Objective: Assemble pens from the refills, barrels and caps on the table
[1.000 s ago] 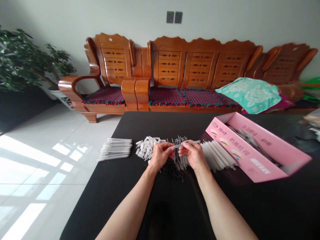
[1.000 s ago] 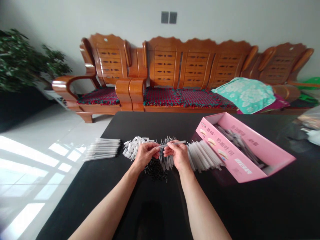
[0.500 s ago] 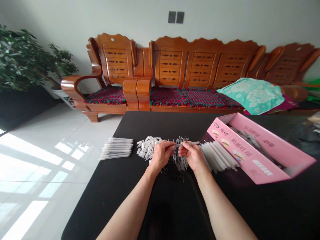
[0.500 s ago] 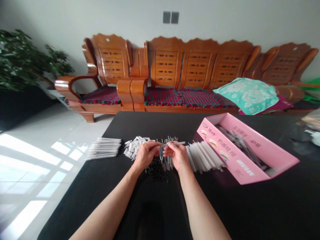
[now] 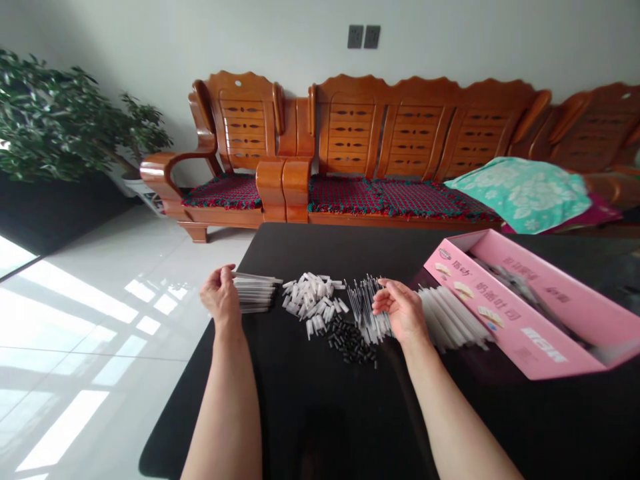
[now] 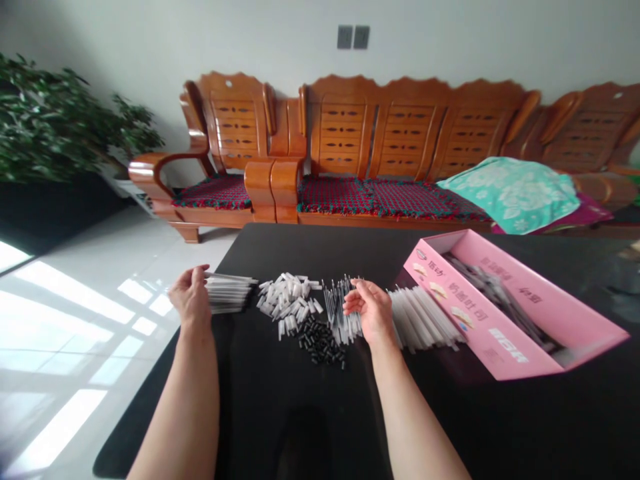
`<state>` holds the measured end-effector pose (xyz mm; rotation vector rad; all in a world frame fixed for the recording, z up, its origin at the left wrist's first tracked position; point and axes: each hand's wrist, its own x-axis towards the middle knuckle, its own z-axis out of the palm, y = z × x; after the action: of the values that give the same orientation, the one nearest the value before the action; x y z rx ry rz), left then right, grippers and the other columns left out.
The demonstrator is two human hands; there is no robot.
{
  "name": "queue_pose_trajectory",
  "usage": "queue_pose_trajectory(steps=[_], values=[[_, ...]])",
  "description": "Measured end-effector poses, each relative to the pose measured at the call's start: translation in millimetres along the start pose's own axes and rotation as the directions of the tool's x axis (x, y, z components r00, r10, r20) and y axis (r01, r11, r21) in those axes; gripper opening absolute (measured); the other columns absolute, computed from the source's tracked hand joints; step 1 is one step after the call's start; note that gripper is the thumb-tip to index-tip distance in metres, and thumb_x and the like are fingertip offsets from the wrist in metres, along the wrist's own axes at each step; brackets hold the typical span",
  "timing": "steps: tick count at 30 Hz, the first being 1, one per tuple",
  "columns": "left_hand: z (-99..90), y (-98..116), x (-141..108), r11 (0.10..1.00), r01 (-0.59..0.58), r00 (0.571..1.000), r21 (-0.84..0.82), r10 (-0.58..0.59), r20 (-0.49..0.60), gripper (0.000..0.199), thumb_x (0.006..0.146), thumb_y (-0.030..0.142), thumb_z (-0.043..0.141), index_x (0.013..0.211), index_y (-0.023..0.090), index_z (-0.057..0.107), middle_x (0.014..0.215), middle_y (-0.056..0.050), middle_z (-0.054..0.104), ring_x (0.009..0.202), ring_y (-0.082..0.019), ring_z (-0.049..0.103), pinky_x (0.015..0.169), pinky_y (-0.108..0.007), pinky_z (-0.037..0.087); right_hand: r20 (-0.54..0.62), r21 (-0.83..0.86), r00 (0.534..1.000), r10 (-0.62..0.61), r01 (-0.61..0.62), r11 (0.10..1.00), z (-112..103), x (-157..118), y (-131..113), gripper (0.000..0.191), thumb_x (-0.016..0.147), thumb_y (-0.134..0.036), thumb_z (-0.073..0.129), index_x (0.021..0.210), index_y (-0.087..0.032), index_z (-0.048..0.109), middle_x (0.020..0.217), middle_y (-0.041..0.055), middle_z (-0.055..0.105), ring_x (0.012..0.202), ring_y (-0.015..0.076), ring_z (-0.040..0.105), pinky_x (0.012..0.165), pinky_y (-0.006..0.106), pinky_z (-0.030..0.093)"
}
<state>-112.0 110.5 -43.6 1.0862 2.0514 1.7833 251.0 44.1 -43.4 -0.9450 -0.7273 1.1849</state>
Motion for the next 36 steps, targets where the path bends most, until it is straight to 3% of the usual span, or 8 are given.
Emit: queue_pose_trajectory(steps=[5,12,18,21,27,31,33,36], values=[[-7.6,-1.1,-0.7,0.932,0.075,0.994,0.356,-0.043,-0.097,0.032,0.086,0.037,0.049,0.096,0.023,0.077,0.077,-0.008,0.07,0.079,-0.026,0.061,0.077,-0.036,0.043,0.007,0.004,1.0,-0.007,0.007,1.0,-0.8,0.1,-1.1,0.031,0.074,-0.039,0.076,0.091,-0.015,0.069,0.061,0.0026,0.071,0.047,0.0164,0.065,0.04,0.026,0.054],[-2.8,-3.0,-2.7,0.892,0.128,0.983,0.433,-0.057,-0.175,0.031,0.085,0.037,0.051,0.093,0.019,0.075,0.088,-0.015,0.068,0.093,-0.034,0.059,0.083,-0.045,0.041,-0.112,-0.015,0.986,-0.126,0.125,0.992,-6.5,2.9,-7.2,0.03,0.074,-0.039,0.074,0.091,-0.015,0.068,0.059,0.0017,0.07,0.043,0.0158,0.063,0.038,0.026,0.052],[-3.2,0.5,-7.3,0.914,0.113,0.972,0.389,-0.02,-0.235,0.032,0.084,0.029,0.051,0.102,0.017,0.074,0.093,-0.014,0.066,0.099,-0.033,0.056,0.089,-0.046,0.041,-0.388,-0.32,0.821,-0.418,0.305,0.897,-35.7,12.9,-20.4,0.028,0.079,-0.04,0.065,0.089,-0.015,0.067,0.056,-0.0003,0.066,0.038,0.0131,0.057,0.034,0.022,0.044],[3.0,6.1,-13.7,0.94,0.008,0.964,0.34,0.083,-0.253,0.033,0.084,0.025,0.051,0.106,0.017,0.074,0.093,-0.012,0.064,0.1,-0.03,0.055,0.093,-0.044,0.04,-0.345,-0.674,0.816,-0.463,0.128,0.727,-51.8,16.5,-28.0,0.025,0.078,-0.039,0.062,0.084,-0.015,0.069,0.054,0.0003,0.064,0.038,0.0141,0.055,0.035,0.023,0.04],[28.1,21.1,-36.4,0.933,-0.248,0.956,0.261,0.279,-0.087,0.029,0.086,0.023,0.049,0.101,0.02,0.074,0.089,-0.008,0.064,0.094,-0.025,0.057,0.094,-0.038,0.04,-0.045,-0.982,0.987,-0.152,-0.072,-0.175,-39.5,4.7,-35.1,0.017,0.075,-0.023,0.06,0.064,-0.017,0.072,0.073,0.0155,0.074,0.074,0.0286,0.071,0.06,0.031,0.046],[45.0,47.1,-67.1,0.928,-0.359,0.923,0.097,0.338,0.183,0.024,0.086,0.025,0.053,0.1,0.02,0.072,0.09,-0.005,0.065,0.077,-0.019,0.058,0.08,-0.032,0.045,-0.075,-0.933,0.994,-0.083,-0.099,-0.347,-24.9,-3.1,-34.8,0.016,0.078,-0.022,0.06,0.078,-0.015,0.074,0.087,0.0197,0.075,0.086,0.0327,0.072,0.065,0.034,0.047],[53.3,63.8,-91.2,0.916,-0.4,0.845,-0.037,0.385,0.371,0.02,0.086,0.025,0.054,0.096,0.019,0.072,0.088,-0.004,0.065,0.07,-0.016,0.057,0.072,-0.029,0.045,-0.101,-0.925,0.992,-0.071,-0.12,-0.36,-22.9,-3.5,-34.3,0.017,0.079,-0.023,0.06,0.082,-0.015,0.074,0.088,0.02,0.075,0.088,0.034,0.072,0.066,0.035,0.047],[65.2,84.3,-133.7,0.853,-0.503,0.61,-0.138,0.463,0.643,0.013,0.086,0.025,0.058,0.085,0.022,0.07,0.081,-0.003,0.064,0.075,-0.018,0.059,0.072,-0.029,0.043,-0.107,-0.92,0.993,-0.051,-0.118,-0.375,-22.1,-2.7,-32.5,0.019,0.08,-0.026,0.059,0.083,-0.015,0.074,0.089,0.0202,0.075,0.088,0.0348,0.072,0.066,0.036,0.047]])
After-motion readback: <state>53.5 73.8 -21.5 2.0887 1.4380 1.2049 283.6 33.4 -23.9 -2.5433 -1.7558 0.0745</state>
